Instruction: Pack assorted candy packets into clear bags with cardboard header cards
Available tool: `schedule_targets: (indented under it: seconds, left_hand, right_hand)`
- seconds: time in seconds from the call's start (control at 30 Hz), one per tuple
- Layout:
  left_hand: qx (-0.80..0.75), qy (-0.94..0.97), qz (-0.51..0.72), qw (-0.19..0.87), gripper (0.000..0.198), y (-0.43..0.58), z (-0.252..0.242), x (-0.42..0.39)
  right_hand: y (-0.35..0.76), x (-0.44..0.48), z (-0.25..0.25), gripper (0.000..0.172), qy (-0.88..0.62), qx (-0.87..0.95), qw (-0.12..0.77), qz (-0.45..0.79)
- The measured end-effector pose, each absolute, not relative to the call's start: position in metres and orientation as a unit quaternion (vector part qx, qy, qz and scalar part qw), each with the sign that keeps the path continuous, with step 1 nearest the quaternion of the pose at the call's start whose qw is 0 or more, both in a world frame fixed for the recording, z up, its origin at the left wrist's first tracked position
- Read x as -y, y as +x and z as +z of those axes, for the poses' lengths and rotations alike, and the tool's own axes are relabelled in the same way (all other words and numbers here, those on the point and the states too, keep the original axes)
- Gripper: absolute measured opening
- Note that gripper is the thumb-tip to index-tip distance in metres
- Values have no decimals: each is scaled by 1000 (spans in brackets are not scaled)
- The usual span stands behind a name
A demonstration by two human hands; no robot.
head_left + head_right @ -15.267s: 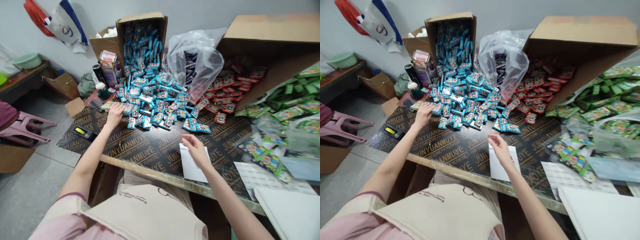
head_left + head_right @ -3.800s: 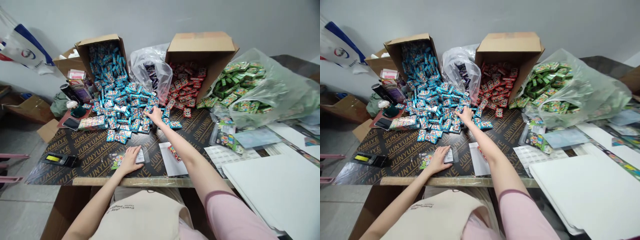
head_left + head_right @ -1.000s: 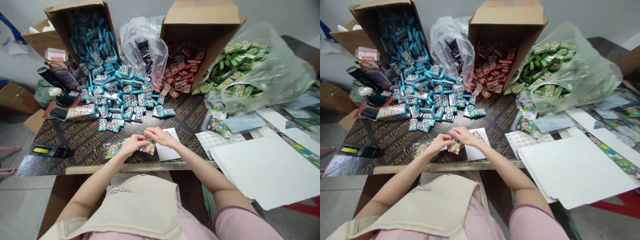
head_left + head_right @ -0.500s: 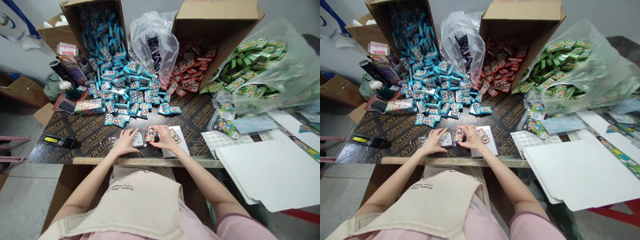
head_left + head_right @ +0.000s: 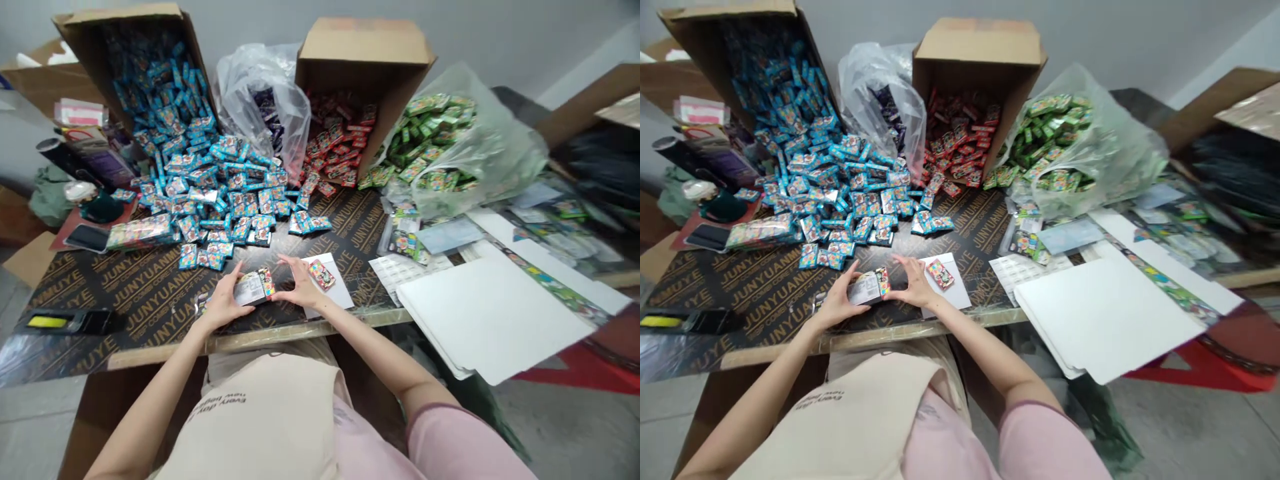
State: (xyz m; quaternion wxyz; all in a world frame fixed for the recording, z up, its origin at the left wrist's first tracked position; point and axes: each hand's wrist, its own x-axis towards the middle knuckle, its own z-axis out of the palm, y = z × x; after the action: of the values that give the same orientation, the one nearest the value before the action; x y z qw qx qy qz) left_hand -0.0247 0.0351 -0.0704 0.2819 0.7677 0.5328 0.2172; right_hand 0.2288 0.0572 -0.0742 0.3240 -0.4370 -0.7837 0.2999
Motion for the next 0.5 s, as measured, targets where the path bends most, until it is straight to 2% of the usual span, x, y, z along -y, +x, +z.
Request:
schedule_targets:
  seconds: [0.1,0.17,0.33,0.4,0.5]
  left_hand:
    - [-534,765,223,282,110,-21,-75,-38]
    - [-529,774,216,271,108,-18,-80,-39]
    - [-521,810,172,206,93,-13,-97,-37]
    - [-520,818,167,180,86,-11,-103,-34]
    - [-521,822,168,156,79,-9,-111,-31]
  right_hand:
    - [225,-49,-70,63,-409,787,306,347]
    - [231,-57,-68,57,-395,795,302,347]
    - [307,-149,-62,43,-605,682,379,159]
    - [358,-199,-62,46,-675,647,341,97]
    - [431,-267,-65,72,-774,566,280,57]
